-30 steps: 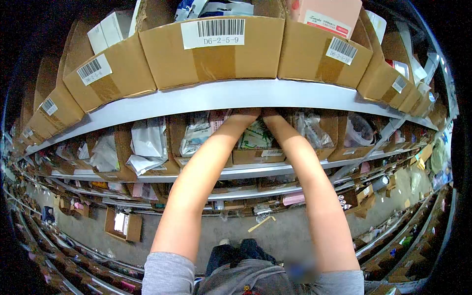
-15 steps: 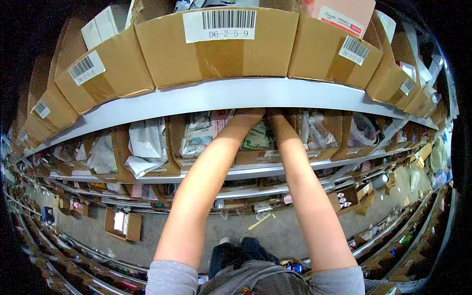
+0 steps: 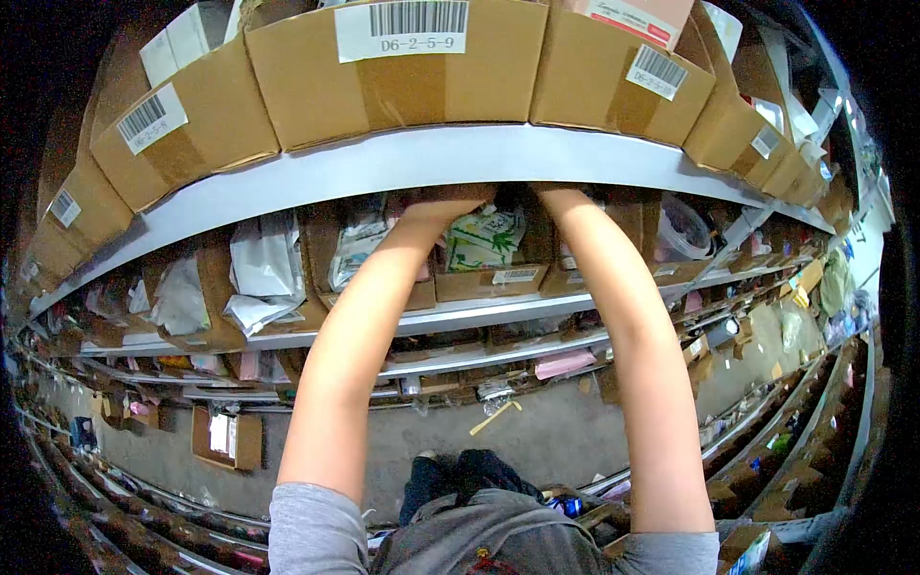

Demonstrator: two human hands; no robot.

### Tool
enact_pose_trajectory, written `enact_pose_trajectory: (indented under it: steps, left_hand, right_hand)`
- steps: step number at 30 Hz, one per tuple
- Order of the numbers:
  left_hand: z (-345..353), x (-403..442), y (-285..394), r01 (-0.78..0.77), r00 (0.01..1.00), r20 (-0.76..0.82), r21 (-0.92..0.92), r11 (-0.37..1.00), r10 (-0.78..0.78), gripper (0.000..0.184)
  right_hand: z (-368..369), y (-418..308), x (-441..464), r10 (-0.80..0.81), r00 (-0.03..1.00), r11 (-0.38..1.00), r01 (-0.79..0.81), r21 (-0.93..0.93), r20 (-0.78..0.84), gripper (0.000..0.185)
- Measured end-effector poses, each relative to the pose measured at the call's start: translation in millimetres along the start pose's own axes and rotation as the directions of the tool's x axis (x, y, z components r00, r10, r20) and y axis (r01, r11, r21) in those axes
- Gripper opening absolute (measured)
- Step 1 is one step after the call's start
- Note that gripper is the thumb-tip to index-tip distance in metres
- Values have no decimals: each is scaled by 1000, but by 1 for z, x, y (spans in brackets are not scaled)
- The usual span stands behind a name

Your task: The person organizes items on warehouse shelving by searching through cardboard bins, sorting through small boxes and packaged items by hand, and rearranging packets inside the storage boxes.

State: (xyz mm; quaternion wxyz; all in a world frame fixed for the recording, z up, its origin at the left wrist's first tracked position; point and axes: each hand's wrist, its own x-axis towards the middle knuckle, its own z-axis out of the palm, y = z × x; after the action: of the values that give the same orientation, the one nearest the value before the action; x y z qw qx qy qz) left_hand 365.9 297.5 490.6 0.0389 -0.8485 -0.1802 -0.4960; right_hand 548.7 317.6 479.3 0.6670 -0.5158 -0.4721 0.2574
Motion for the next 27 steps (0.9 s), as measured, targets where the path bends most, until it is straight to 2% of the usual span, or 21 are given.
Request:
enact_pose_trajectory:
  steps: [1,2,3,4,5,6,7,9,10,12,15,20,27]
  left_hand:
    - [12,-3,-12,29,999,23,-54,998,-28,26]
    - [8,-5,-22,-299,938,66,646,702,339,26]
    - [10,-9,-24,-383,871,210,857,346,445,26]
    - [5,-9,-20,-367,771,346,928,-71,535,26]
    - [-14,-2,7,-290,935,60,697,656,350,26]
    - [-25,2,23,17,1000,-17,83,996,-16,26]
    - [-23,3,23,16,1000,-17,81,997,-15,26]
    - [-18,7,20,138,990,-29,16,990,-138,27]
    - [-15,6,17,136,990,-32,12,991,-136,27]
    - [-12,0,7,28,997,-81,146,989,-16,29]
    - [-13,0,4,-4,993,-113,186,983,26,29]
    - [-12,8,12,115,993,-39,92,989,-112,29]
    - [-15,18,6,258,954,140,69,964,-265,30]
  right_hand:
    - [-1,-2,0,-4,1000,1000,4,2,-1,41]
    - [-2,-3,1,-8,1000,1000,8,2,-6,41]
    - [-2,-4,0,-8,1000,1000,8,5,-7,41]
    - [-3,-3,-1,-5,1000,1000,5,6,-10,41]
    - [-2,-3,-1,-6,1000,1000,6,7,-10,41]
    - [-2,-3,-2,-2,1000,1000,2,9,-8,41]
    - [-1,-2,-3,3,1000,1000,-3,7,-5,41]
    - [0,-2,-4,4,1000,1000,-4,6,-7,41]
    - [0,-2,-4,6,1000,1000,-6,5,-4,40]
    - [1,-3,-5,10,1000,1000,-10,4,-6,40]
    - [3,-4,-5,13,1000,1000,-13,2,-7,40]
    - [7,-4,-9,27,1000,1000,-27,2,-8,40]
    - [11,-3,-12,43,999,999,-43,5,-13,39]
